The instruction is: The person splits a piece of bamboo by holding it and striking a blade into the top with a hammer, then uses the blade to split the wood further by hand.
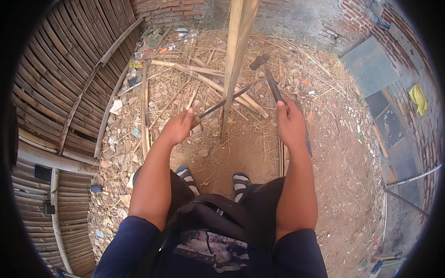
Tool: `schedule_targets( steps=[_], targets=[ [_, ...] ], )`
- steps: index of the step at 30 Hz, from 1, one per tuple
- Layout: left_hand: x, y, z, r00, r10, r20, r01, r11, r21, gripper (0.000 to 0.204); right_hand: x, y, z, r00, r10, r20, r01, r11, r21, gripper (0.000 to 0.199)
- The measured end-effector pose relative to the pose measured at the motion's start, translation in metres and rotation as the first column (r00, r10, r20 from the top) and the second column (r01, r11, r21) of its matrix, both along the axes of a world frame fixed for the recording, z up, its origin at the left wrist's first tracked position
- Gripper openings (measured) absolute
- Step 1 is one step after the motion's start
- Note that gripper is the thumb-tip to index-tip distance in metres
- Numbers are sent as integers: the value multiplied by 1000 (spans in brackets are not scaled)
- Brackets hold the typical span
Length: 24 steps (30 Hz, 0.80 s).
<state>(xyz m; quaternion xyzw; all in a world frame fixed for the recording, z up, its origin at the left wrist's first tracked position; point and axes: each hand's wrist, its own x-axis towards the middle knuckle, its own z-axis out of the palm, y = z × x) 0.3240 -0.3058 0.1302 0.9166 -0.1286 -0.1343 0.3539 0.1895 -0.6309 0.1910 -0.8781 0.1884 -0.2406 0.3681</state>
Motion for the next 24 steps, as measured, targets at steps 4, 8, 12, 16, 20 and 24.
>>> schedule_targets(
  steps=[4, 8, 12, 16, 20, 24],
  targets=[
    [2, 1, 5, 996, -9, 85, -1, 993, 121, 61, -2, 9, -15, 991, -43, 125, 32, 996, 88, 42],
    [8, -1, 7, 996, 32, 82, -45, 986, 162, 54, -4, 14, -12, 979, 6, 205, -25, 995, 93, 35],
    [13, -8, 12, 991, 40, 126, -63, 981, 185, 53, 4, 16, -41, 976, 83, -203, -136, 956, -259, 39],
    [9, -9, 9, 983, 39, 178, -69, 984, 162, 53, -1, 23, -26, 989, 6, -150, -6, 1000, -2, 38],
    [10, -4, 8, 989, 48, 139, -69, 986, 151, 54, -8, 25, -11, 976, 21, 217, -72, 970, 231, 37],
    [8, -6, 17, 992, 43, 120, -66, 979, 192, 54, -2, 26, -23, 998, 58, -17, -57, 998, 38, 39]
  ],
)
